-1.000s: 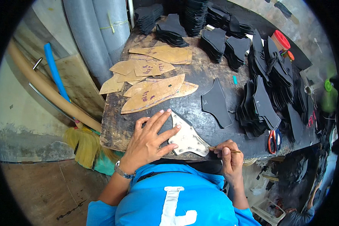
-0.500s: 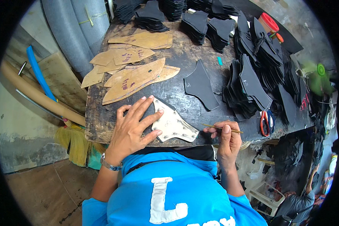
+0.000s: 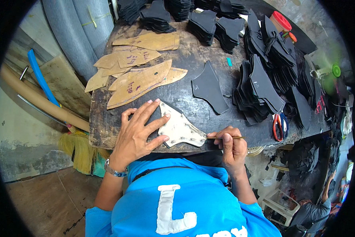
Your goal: The person places a white paper template on a black rubber piece and uses a pencil to trace its outline. They then remove the template, pick up a pair of scissors, and set them down. The person repeats the tracing process on another rubber piece and stacks the marked pieces with others on the table.
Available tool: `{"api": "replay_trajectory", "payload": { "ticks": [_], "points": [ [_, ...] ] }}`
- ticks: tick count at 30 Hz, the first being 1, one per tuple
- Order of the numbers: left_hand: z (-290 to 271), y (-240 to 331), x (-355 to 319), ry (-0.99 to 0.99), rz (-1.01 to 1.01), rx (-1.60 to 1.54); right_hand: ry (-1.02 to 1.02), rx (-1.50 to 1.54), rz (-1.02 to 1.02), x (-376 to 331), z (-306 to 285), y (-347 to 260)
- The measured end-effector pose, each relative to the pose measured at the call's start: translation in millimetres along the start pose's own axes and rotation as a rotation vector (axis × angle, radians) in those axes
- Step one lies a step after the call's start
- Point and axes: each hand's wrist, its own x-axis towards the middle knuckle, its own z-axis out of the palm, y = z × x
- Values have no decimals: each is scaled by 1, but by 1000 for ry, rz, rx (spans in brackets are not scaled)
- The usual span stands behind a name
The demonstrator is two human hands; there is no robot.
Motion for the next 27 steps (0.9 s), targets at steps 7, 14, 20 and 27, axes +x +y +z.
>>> {"api": "replay_trajectory", "payload": {
  "ticks": [7, 14, 20, 27],
  "points": [
    [-1, -1, 0, 4, 15, -4, -26, -131, 22, 3, 4, -5],
    [-1, 0, 1, 14, 16, -1, -99, -225, -71, 6, 6, -6],
    [1, -1, -1, 32, 13, -18, -39, -59, 87, 6, -1, -13],
    [1, -2, 0, 33, 14, -14, -86, -123, 63, 7, 0, -11]
  ]
}}
